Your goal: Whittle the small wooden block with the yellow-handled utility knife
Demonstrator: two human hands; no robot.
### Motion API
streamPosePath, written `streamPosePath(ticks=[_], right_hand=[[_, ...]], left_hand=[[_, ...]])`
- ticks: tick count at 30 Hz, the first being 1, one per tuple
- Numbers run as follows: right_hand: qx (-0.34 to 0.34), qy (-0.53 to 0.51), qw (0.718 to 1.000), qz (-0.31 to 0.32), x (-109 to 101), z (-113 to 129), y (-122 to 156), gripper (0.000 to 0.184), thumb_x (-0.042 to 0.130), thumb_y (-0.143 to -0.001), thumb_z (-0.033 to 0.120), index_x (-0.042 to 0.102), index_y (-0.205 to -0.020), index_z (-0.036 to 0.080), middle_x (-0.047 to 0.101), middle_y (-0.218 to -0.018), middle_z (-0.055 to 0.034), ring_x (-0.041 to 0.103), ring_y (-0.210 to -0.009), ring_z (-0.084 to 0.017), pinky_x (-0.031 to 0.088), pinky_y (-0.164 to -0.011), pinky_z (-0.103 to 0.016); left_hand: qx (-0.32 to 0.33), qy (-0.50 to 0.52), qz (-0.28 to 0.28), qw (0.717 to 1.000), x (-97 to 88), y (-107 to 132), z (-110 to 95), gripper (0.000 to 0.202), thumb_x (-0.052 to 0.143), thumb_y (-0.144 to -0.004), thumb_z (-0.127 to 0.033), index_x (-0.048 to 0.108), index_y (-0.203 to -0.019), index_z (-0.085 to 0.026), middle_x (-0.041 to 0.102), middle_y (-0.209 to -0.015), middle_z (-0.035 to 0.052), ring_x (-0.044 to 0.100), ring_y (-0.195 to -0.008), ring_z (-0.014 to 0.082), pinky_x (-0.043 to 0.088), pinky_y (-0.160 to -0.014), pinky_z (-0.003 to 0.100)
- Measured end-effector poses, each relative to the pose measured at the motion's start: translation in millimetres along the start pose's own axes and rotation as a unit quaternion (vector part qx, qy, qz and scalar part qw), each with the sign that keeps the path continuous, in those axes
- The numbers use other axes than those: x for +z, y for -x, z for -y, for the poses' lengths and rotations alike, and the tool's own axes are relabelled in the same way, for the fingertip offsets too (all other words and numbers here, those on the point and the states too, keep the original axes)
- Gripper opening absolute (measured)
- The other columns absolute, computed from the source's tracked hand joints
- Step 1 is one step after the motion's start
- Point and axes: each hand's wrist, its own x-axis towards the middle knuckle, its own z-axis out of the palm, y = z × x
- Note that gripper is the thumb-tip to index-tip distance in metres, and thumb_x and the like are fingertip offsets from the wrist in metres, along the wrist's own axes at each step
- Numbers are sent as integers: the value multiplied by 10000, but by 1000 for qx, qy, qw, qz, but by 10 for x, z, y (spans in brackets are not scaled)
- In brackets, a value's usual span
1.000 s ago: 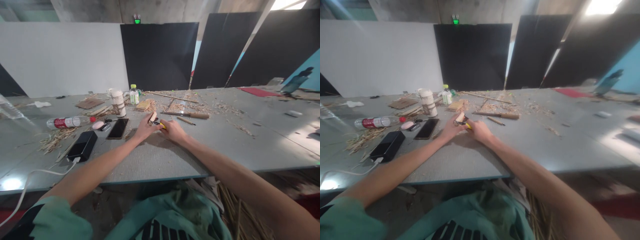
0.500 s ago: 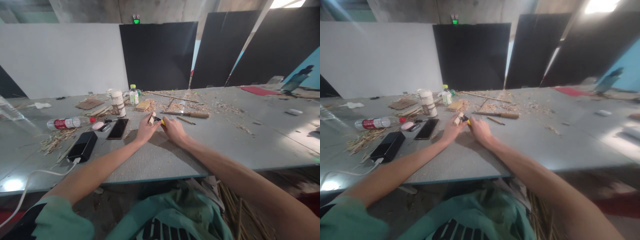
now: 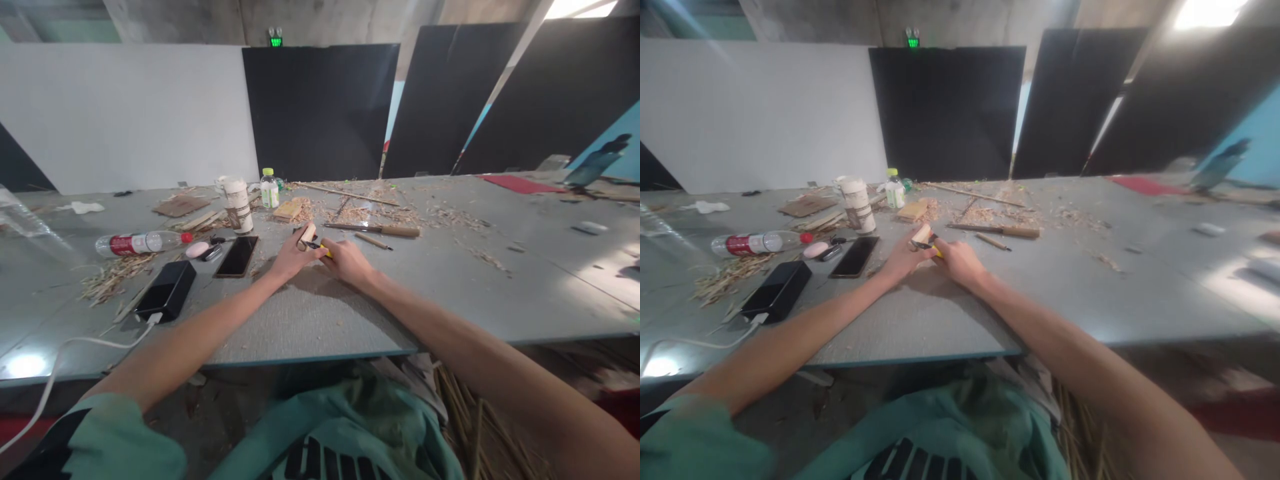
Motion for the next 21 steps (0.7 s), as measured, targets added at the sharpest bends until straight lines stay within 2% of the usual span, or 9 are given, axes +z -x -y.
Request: streamPosePath(ticks=[6, 11, 13, 16, 21], right_hand=[[64, 48, 997, 7, -53, 89, -11, 229, 488, -1057, 263, 644, -1175, 144, 757, -914, -113, 592, -698, -191, 203, -622, -315], [122, 73, 990, -4, -43, 64, -12, 316, 433, -1109, 388, 641, -1142, 153, 746, -919, -129, 595, -688, -199, 204, -608, -311], [120, 69, 990, -1, -38, 56, -10, 338, 433, -1111, 414, 651, -1143, 157, 751, -917, -129, 601, -689, -200, 207, -607, -309], [91, 52, 994, 8, -38, 68, -8, 338, 454, -1097, 411, 663, -1195, 163, 766, -928, -120, 615, -702, -204, 214, -611, -309], [45, 50, 998, 9, -35, 82, -4, 318, 509, -1042, 311, 663, -1269, 151, 780, -955, -117, 616, -713, -201, 220, -619, -306]], left_hand=[[3, -43, -25, 999, 42, 3, -55, 364, 802, -846, -504, 678, -1024, -212, 731, -991, 64, 667, -939, 262, 524, -897, 408], [33, -63, -75, 995, 92, 17, -92, 284, 719, -926, -484, 651, -966, -211, 713, -958, 72, 668, -937, 266, 524, -905, 421], [21, -53, -72, 996, 74, -1, -63, 303, 734, -911, -490, 656, -985, -207, 710, -977, 74, 669, -947, 264, 528, -908, 418], [-9, -7, -38, 999, 29, -31, 13, 399, 782, -859, -505, 667, -1100, -208, 713, -1074, 78, 677, -987, 259, 533, -919, 406], [28, 39, 3, 999, -3, -35, 59, 493, 830, -815, -474, 634, -1189, -219, 690, -1192, 89, 657, -1123, 262, 503, -1018, 401]])
